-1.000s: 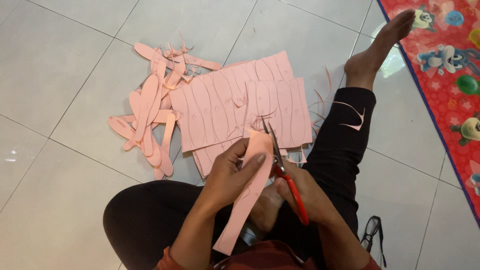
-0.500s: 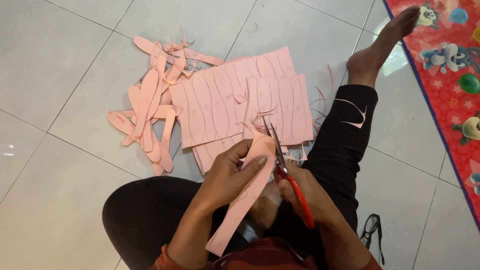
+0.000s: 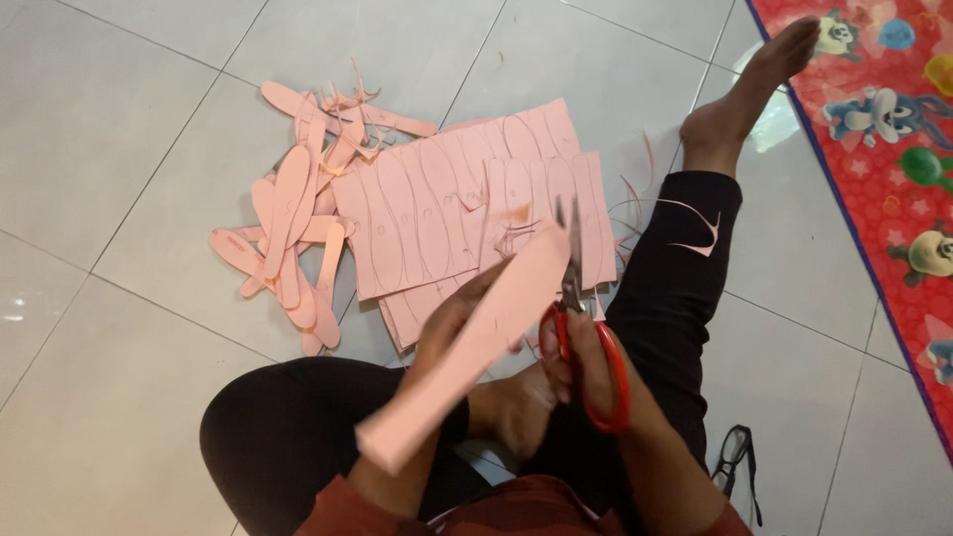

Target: The person sits on the floor and uses red-handled scissors to cut pink paper shapes from a larger sheet. They follow pre-drawn outlines to create elongated, curved pieces, which are then placed in a pile on the floor.

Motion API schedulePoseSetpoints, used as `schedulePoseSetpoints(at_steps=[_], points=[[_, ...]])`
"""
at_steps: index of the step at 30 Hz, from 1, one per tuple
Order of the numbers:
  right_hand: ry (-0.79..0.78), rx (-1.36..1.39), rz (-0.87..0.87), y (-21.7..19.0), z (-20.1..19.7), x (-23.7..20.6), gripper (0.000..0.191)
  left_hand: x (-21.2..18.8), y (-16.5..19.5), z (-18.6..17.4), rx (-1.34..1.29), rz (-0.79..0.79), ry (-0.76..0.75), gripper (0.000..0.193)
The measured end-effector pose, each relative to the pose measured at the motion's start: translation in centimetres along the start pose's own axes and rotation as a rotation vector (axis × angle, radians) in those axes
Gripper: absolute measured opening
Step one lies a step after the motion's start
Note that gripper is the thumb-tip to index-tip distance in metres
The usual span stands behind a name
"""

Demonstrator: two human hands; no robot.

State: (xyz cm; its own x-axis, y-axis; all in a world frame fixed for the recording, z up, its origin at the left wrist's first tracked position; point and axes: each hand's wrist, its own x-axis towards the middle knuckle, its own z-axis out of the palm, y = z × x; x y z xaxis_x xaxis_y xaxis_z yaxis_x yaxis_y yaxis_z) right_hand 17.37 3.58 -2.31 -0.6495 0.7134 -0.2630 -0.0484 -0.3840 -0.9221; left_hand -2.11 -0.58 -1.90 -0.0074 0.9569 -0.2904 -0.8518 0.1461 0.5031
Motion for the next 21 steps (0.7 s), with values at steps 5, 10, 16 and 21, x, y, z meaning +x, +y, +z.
schedulePoseSetpoints(at_steps=[5, 10, 16, 21], points=[[0.165, -0.068, 0.04, 2.2, 1.5, 1.2, 0.046, -0.2, -3.7, 0.3, 0.29, 0.252, -0.108, 0.061], [0.059, -0.106, -0.05, 2.6, 1.3, 0.6, 0.053, 0.1, -4.5, 0.6, 0.35, 0.108, 0.292, 0.049], [-0.009, -0.161, -0.188, 2.2, 0.8, 0.7, 0.062, -0.7, -4.5, 0.7, 0.156, 0.161, 0.181, 0.042], [0.035, -0.078, -0.119, 2.3, 1.2, 0.3, 0.066, -0.3, -4.8, 0.6, 0.068, 0.08, 0.272, 0.035]])
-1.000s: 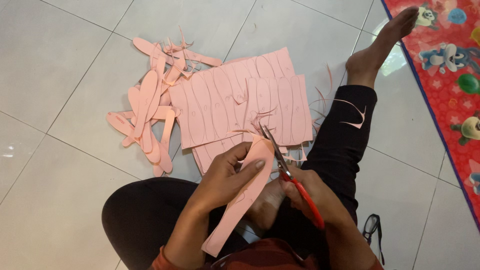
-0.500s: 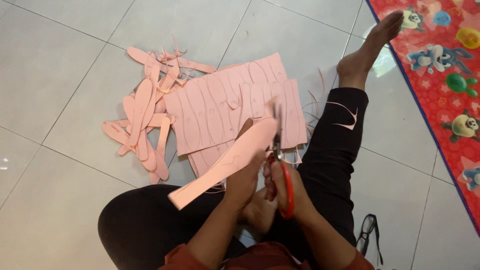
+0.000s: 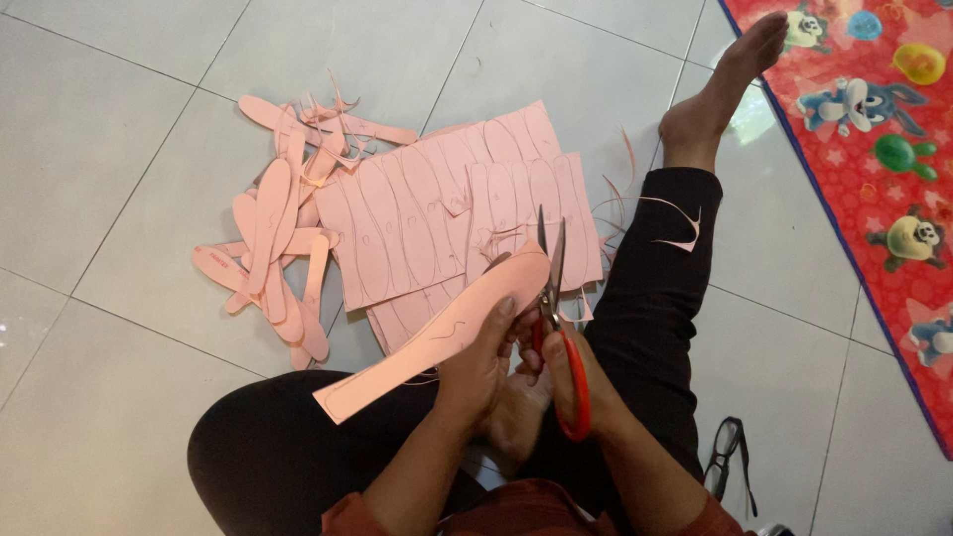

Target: The person sits on the floor and uses red-handled scissors to cut pink paper shapes from a larger sheet. They follow pre-drawn outlines to create elongated, curved pieces, which are then placed in a pile on the floor.

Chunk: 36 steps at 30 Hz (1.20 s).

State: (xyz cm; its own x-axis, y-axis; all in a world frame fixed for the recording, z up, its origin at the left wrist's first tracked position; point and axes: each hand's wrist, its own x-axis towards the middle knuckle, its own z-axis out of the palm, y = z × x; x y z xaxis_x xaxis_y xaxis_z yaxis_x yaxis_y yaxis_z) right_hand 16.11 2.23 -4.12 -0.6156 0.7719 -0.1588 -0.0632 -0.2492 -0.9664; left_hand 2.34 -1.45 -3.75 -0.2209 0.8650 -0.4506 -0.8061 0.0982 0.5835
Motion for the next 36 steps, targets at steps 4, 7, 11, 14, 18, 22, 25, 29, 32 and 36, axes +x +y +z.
schedulePoseSetpoints(at_steps=[4, 7, 11, 14, 18, 22, 25, 29, 32, 36], points=[[-0.037, -0.051, -0.004, -0.8, -0.2, -0.2, 0.073, 0.1, 0.3, -0.3, -0.059, 0.024, -0.016, 0.033], [-0.047, -0.119, 0.021, -1.8, -0.2, -0.4, 0.076, 0.4, 0.8, -0.4, -0.1, 0.155, -0.104, 0.039], [-0.06, -0.289, 0.017, -3.1, -0.6, -0.5, 0.076, 0.7, 1.7, -0.9, -0.052, 0.177, -0.054, 0.038], [-0.083, -0.311, 0.065, -3.4, -0.6, -0.7, 0.075, 0.8, 2.7, -1.3, -0.02, 0.217, -0.04, 0.041], [-0.107, -0.37, 0.054, -3.3, -0.3, -0.6, 0.075, 0.6, 3.2, -0.4, 0.022, 0.274, 0.021, 0.036], [-0.152, -0.408, 0.05, -3.5, -0.2, -0.6, 0.07, -0.1, 3.2, 0.9, 0.011, 0.354, 0.031, 0.037], [-0.158, -0.424, 0.007, -4.0, -0.2, -0.4, 0.071, -0.6, 3.8, 0.9, 0.257, 0.363, -0.004, 0.02], [-0.177, -0.401, -0.062, -4.4, 0.0, -0.3, 0.077, -1.2, 4.1, 0.8, 0.352, 0.37, -0.117, 0.014], [-0.168, -0.344, -0.048, -4.4, 0.3, -0.5, 0.083, -1.2, 4.1, 0.7, 0.348, 0.381, -0.144, 0.014], [-0.17, -0.363, -0.031, -4.2, 0.3, -0.8, 0.082, -0.9, 4.1, 0.7, 0.317, 0.351, -0.103, 0.017]])
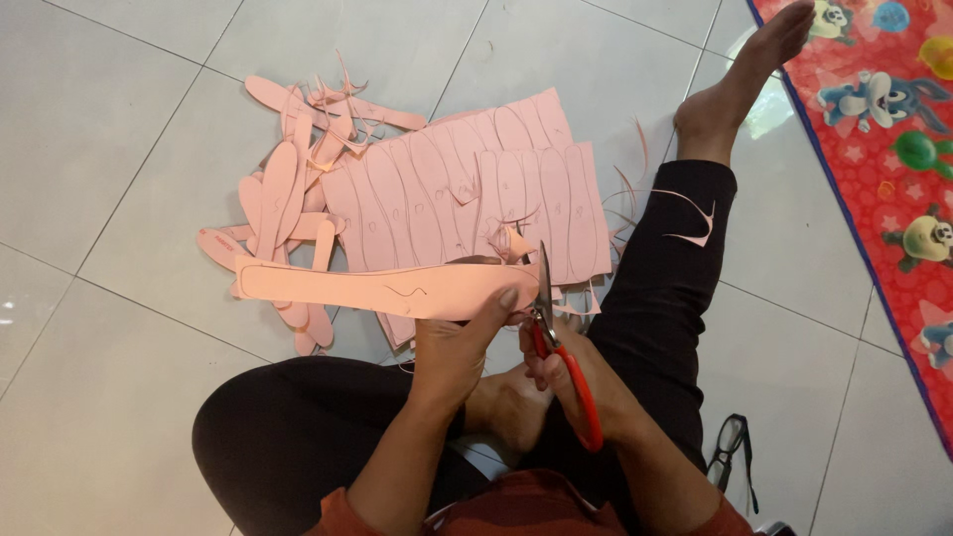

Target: The person sits on the floor and uses red-handled scissors to cut pink paper shapes from a larger sheet. They follow pre-drawn outlines to create elongated, curved pieces, which are then placed in a pile on the floor.

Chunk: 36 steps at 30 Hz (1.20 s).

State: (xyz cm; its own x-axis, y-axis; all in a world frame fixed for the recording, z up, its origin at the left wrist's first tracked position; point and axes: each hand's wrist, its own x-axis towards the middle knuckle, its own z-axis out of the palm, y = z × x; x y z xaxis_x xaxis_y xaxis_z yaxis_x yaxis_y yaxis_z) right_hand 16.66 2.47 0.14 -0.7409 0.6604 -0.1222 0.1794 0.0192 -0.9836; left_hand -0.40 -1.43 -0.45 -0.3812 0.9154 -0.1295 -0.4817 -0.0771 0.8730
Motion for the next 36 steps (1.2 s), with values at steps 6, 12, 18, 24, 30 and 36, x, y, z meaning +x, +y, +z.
schedulePoseSetpoints(at_steps=[6, 12, 18, 24, 30, 36], points=[[0.004, -0.094, 0.076, 0.2, -0.5, 0.0, 0.082, 0.2, -0.1, -0.8, -0.01, 0.043, -0.034, 0.02], [-0.017, -0.19, -0.077, 0.7, -1.4, -0.2, 0.077, 0.4, 1.2, -2.3, 0.176, 0.001, -0.071, 0.023], [-0.125, -0.039, 0.111, 1.6, -1.2, -0.2, 0.083, 0.7, 2.5, -2.2, 0.236, -0.07, 0.029, 0.039], [-0.509, 1.037, 0.13, 3.6, 3.1, 1.2, 0.103, 2.7, 1.5, -1.9, 0.317, -0.042, 0.211, 0.045], [-0.266, 0.347, 0.264, 4.5, 2.2, 1.2, 0.076, 2.4, 0.8, -1.9, 0.324, 0.014, 0.231, 0.043], [-0.128, 0.357, 0.077, 3.8, 2.0, 1.0, 0.073, 1.2, 0.9, -1.0, 0.242, -0.035, 0.093, 0.022]])
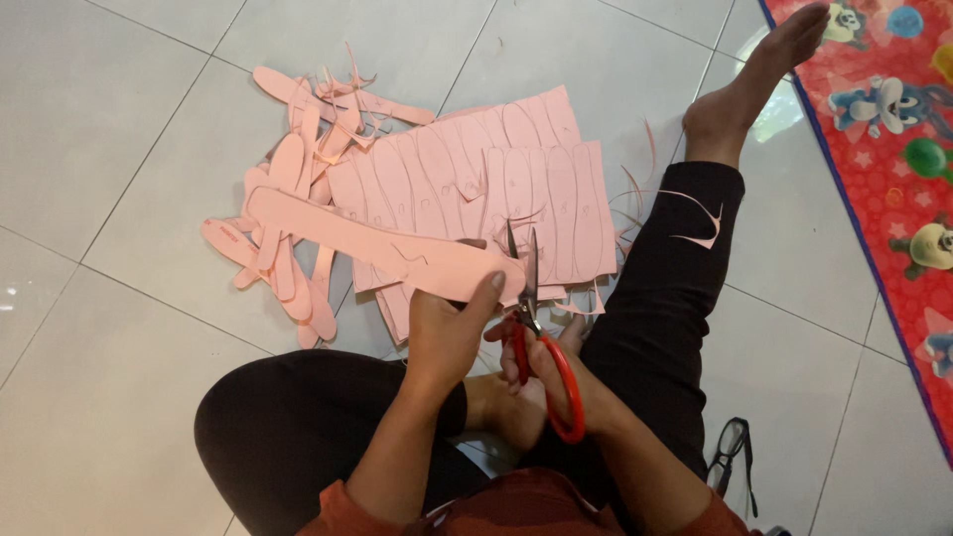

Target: The person sits on the floor and uses red-handled scissors to cut pink paper shapes from a larger sheet. They follow pre-drawn outlines to create elongated, curved pieces, which are then placed in a pile on the floor.

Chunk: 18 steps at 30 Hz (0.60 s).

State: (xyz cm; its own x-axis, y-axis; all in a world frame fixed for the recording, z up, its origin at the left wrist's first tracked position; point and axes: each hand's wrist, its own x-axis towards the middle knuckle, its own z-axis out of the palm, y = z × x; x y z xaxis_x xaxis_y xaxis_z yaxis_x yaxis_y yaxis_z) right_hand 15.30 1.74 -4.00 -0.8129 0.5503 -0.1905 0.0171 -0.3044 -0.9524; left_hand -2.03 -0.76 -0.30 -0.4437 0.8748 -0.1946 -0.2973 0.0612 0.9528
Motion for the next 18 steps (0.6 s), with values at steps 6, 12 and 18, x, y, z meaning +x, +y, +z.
schedulePoseSetpoints(at_steps=[6, 12, 18], points=[[0.06, -0.129, 0.029, -1.7, -0.4, -1.3, 0.079, -0.5, 0.9, -0.1, 0.097, 0.015, -0.065, 0.016], [0.104, -0.202, -0.039, -2.8, 0.1, -1.4, 0.082, -0.7, 1.7, -0.4, 0.136, 0.045, -0.103, 0.016], [0.124, -0.379, 0.036, -3.7, -0.6, -2.0, 0.074, -0.6, 2.3, -1.2, 0.156, 0.009, -0.146, 0.017]])
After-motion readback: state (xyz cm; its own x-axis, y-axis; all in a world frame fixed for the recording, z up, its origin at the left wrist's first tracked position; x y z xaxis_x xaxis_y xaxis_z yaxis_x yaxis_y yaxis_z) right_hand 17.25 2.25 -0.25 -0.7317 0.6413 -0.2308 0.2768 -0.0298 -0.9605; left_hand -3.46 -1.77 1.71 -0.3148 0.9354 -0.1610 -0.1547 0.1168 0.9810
